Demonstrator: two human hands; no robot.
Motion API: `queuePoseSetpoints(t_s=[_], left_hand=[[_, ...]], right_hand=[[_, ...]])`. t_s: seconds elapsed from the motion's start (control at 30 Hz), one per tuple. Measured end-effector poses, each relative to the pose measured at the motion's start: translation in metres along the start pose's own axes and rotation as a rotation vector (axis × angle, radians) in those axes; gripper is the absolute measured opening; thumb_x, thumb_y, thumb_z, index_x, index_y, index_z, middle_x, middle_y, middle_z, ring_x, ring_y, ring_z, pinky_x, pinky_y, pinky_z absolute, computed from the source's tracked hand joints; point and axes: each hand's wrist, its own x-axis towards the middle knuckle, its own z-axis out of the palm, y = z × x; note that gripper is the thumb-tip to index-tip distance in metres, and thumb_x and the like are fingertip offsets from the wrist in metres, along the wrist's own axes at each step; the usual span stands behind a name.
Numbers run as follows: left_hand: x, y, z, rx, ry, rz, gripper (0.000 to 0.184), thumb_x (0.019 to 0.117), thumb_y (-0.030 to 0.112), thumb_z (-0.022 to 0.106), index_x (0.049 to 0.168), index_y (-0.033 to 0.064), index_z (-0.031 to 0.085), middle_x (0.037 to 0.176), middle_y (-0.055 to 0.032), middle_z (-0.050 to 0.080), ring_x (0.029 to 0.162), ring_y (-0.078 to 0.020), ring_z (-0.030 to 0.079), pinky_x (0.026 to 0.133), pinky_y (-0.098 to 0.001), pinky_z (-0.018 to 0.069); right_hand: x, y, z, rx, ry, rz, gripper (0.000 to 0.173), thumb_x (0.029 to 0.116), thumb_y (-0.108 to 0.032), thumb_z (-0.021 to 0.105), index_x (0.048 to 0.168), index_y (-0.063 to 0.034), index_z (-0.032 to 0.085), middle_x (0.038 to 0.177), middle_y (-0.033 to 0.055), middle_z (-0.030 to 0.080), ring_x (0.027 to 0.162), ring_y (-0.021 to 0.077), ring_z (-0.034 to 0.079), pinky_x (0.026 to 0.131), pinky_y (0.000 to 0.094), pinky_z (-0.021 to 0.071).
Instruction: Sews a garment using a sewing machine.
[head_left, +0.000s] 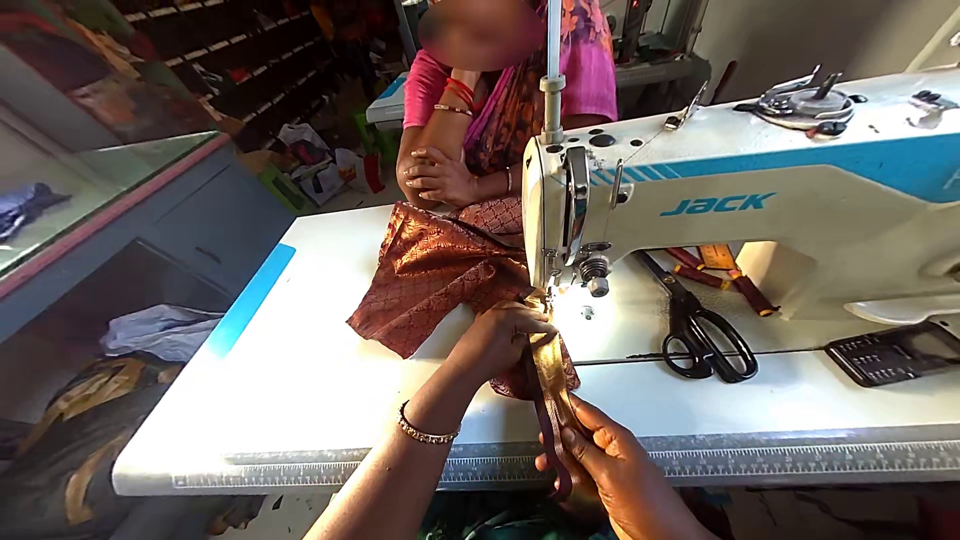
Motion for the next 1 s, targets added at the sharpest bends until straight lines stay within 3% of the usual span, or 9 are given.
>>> queuePoseSetpoints(t_s=[0.1, 0.27, 0.33, 0.47, 0.57, 0.73, 1.0], left_hand=[[0.001, -0.002, 0.002, 0.002, 0.033, 0.027, 0.040, 0.0907, -0.016, 0.053, 0.110, 0.0062, 0.080, 0.125, -0.0106, 0.073, 0.126, -0.0288, 0.063, 0.110, -0.0470, 0.0452], [0.004, -0.010, 0.007, 0.072, 0.010, 0.053, 0.043, 0.0907, -0.013, 0.054, 0.113, 0.0125, 0.080, 0.126, -0.0040, 0.072, 0.130, -0.0302, 0.058, 0.108, -0.0666, 0.0371], [0.005, -0.009, 0.009, 0.100, -0.003, 0.043, 0.043, 0.0912, -0.012, 0.053, 0.116, 0.0121, 0.079, 0.126, -0.0040, 0.072, 0.132, -0.0298, 0.057, 0.109, -0.0662, 0.0360], [0.005, -0.007, 0.010, 0.122, -0.023, 0.047, 0.045, 0.0902, -0.013, 0.050, 0.118, 0.0090, 0.078, 0.127, -0.0056, 0.072, 0.129, -0.0277, 0.059, 0.110, -0.0535, 0.0438], [0.005, -0.001, 0.007, 0.121, -0.067, 0.030, 0.045, 0.0900, -0.016, 0.049, 0.118, 0.0053, 0.077, 0.131, -0.0084, 0.070, 0.130, -0.0293, 0.059, 0.112, -0.0463, 0.0428], [0.004, 0.001, 0.009, 0.149, -0.045, 0.074, 0.036, 0.0932, -0.012, 0.053, 0.114, 0.0032, 0.078, 0.127, -0.0116, 0.071, 0.126, -0.0310, 0.061, 0.111, -0.0449, 0.0440], [0.000, 0.009, 0.008, 0.217, -0.106, -0.018, 0.039, 0.0956, -0.008, 0.051, 0.120, 0.0088, 0.076, 0.137, -0.0049, 0.067, 0.133, -0.0254, 0.057, 0.112, -0.0443, 0.0447]], right_hand=[[0.005, -0.005, 0.004, 0.052, -0.010, -0.013, 0.040, 0.1053, 0.001, 0.042, 0.145, 0.0030, 0.043, 0.109, 0.0057, 0.066, 0.085, 0.0111, 0.072, 0.074, 0.0245, 0.0626], [0.012, -0.010, 0.013, 0.198, 0.005, 0.011, 0.040, 0.1061, 0.002, 0.040, 0.146, -0.0002, 0.041, 0.102, 0.0049, 0.065, 0.081, 0.0104, 0.070, 0.071, 0.0224, 0.0607], [0.010, -0.008, 0.010, 0.197, 0.014, 0.009, 0.043, 0.1058, 0.001, 0.041, 0.149, 0.0002, 0.039, 0.102, 0.0049, 0.065, 0.081, 0.0109, 0.070, 0.070, 0.0226, 0.0607], [0.002, -0.002, -0.002, 0.145, 0.025, 0.021, 0.047, 0.1047, 0.001, 0.042, 0.151, 0.0010, 0.036, 0.108, 0.0053, 0.064, 0.081, 0.0110, 0.070, 0.069, 0.0234, 0.0611], [-0.004, 0.003, -0.011, 0.114, 0.037, 0.060, 0.047, 0.1050, 0.001, 0.042, 0.151, 0.0014, 0.035, 0.110, 0.0059, 0.063, 0.082, 0.0111, 0.070, 0.069, 0.0240, 0.0611], [-0.007, 0.004, -0.015, 0.094, 0.047, 0.123, 0.043, 0.1060, 0.000, 0.040, 0.149, -0.0002, 0.037, 0.106, 0.0060, 0.063, 0.080, 0.0126, 0.071, 0.070, 0.0263, 0.0623], [-0.007, 0.000, -0.017, 0.084, 0.036, 0.141, 0.044, 0.1061, -0.001, 0.040, 0.150, -0.0019, 0.038, 0.111, 0.0075, 0.064, 0.080, 0.0136, 0.071, 0.068, 0.0274, 0.0628]])
